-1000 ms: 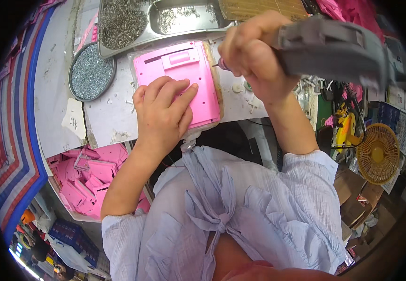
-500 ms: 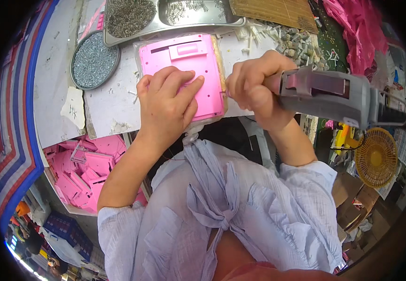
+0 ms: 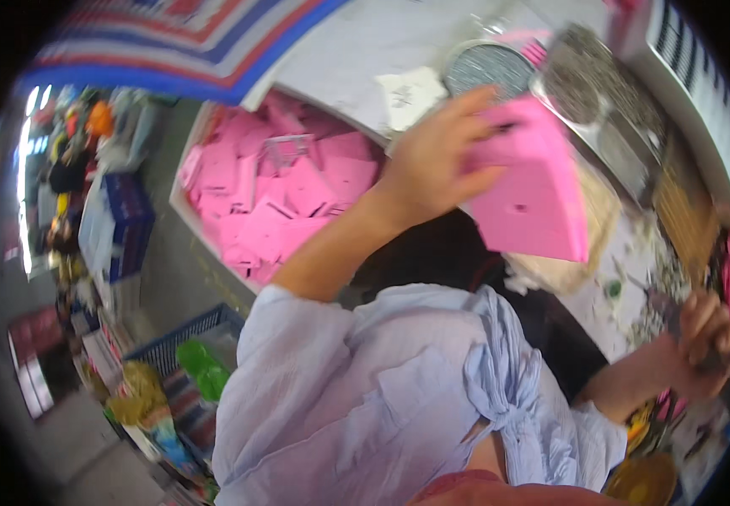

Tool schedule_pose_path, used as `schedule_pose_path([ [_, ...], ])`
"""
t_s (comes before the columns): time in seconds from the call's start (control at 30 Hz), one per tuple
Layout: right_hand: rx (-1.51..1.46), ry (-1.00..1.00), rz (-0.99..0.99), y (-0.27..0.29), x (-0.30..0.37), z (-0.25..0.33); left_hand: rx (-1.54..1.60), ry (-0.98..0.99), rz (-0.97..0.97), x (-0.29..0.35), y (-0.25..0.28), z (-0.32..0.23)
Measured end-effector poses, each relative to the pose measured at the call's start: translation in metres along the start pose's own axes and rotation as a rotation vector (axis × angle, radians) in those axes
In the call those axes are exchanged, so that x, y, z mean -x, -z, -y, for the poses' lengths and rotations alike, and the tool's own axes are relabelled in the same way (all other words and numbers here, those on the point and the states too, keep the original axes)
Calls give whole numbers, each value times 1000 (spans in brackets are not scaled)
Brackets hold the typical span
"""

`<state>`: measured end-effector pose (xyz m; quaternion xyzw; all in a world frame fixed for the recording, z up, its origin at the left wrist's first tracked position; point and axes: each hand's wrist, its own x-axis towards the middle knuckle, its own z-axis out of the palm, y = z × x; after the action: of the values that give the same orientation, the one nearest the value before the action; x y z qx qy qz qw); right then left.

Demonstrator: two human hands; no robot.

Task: Assembling and soldering components inside a pink plastic electronic housing.

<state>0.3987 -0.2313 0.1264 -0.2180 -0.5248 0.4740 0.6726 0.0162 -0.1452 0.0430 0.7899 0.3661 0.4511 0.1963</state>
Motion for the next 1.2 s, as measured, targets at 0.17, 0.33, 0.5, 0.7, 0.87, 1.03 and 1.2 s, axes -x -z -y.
schedule_pose_path([
  [0.17, 13, -40, -11, -12, -7, -10, -116, 960, -599, 211, 126, 93],
  [0.33, -76, -81, 41, -32, -34, -46, -672, 1598, -637, 394, 304, 213],
  [0.5, 36, -49, -22, -27, -35, -42, -1164, 1166, -296, 318, 251, 243],
  [0.7, 309, -101, -265, 3, -28, -19, -131, 618, 88, -9, 135, 135],
  [0.87, 438, -123, -387, -8, -39, -24, -393, 90, -8, -224, 19, 225],
  [1.03, 493, -138, -449, -19, -47, -31, -898, 118, -241, -385, -79, 300],
  [1.2, 481, -102, -455, 3, -21, -14, -1026, 366, -130, -423, -132, 334],
])
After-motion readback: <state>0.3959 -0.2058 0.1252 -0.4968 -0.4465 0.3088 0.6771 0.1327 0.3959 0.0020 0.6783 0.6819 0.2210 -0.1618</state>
